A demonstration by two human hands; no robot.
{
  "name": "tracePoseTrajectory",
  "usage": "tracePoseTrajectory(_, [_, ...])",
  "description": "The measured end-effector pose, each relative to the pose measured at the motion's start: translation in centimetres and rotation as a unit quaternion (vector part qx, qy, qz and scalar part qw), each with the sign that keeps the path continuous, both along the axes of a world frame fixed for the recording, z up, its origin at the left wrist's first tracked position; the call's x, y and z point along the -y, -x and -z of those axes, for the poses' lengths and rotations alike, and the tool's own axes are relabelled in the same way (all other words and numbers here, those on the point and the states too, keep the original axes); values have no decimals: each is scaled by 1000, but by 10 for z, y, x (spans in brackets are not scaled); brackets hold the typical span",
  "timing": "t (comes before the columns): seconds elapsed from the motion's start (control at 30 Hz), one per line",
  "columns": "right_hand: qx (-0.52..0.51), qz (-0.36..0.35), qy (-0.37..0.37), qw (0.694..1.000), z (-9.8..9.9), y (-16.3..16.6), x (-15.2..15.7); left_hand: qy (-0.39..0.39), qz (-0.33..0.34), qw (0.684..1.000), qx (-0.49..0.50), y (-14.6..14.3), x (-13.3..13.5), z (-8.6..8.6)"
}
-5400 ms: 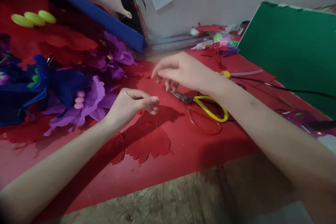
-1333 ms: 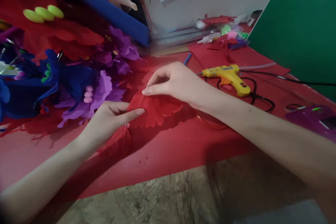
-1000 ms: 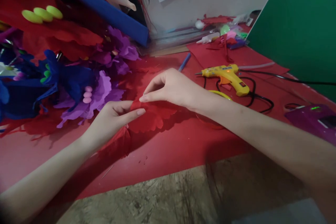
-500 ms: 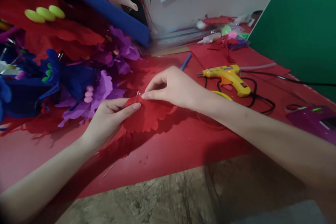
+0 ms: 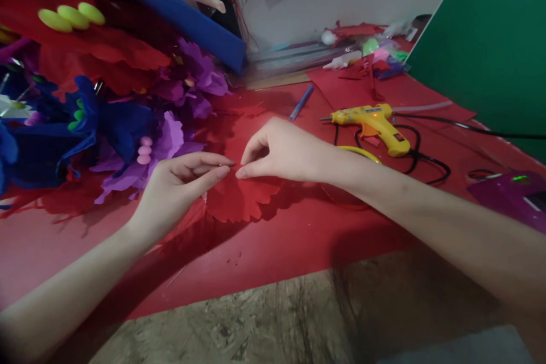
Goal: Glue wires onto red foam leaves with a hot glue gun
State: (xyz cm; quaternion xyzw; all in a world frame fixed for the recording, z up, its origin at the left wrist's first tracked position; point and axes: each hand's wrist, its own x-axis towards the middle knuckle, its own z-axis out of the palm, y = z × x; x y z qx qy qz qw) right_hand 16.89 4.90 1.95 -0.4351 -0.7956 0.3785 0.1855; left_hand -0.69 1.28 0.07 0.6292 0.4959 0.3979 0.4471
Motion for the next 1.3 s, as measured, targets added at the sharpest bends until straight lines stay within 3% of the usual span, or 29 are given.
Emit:
tracePoseTrajectory(0.27, [32,-16,24,999,-2,0,3,8,9,999,-44,1,1,-6])
tracePoseTrajectory(0.43, [74,-46,20,996,-14,-12,-2,21,-18,1000,-4,1,-2,-7])
tracePoseTrajectory(0.63, [106,-26,1,994,-23,-26,-9,34,-46,996,72,3,-6,-3])
tracePoseTrajectory(0.8, [70,10,-4,998,-23,-29,-10,57,-39,992,104,2,-6,-1])
tracePoseTrajectory(1.0, [-14,100,-10,995,-17,-19,-5,138,16,984,112,0,-3,-2])
tracePoseTrajectory(1.17, [-68,94,-27,993,-18,-7,3,124,61,989,58,-1,0,-1])
tracePoseTrajectory(1.3, [-119,152,-70,979,-18,-7,4,101,42,993,47,1,-1,0])
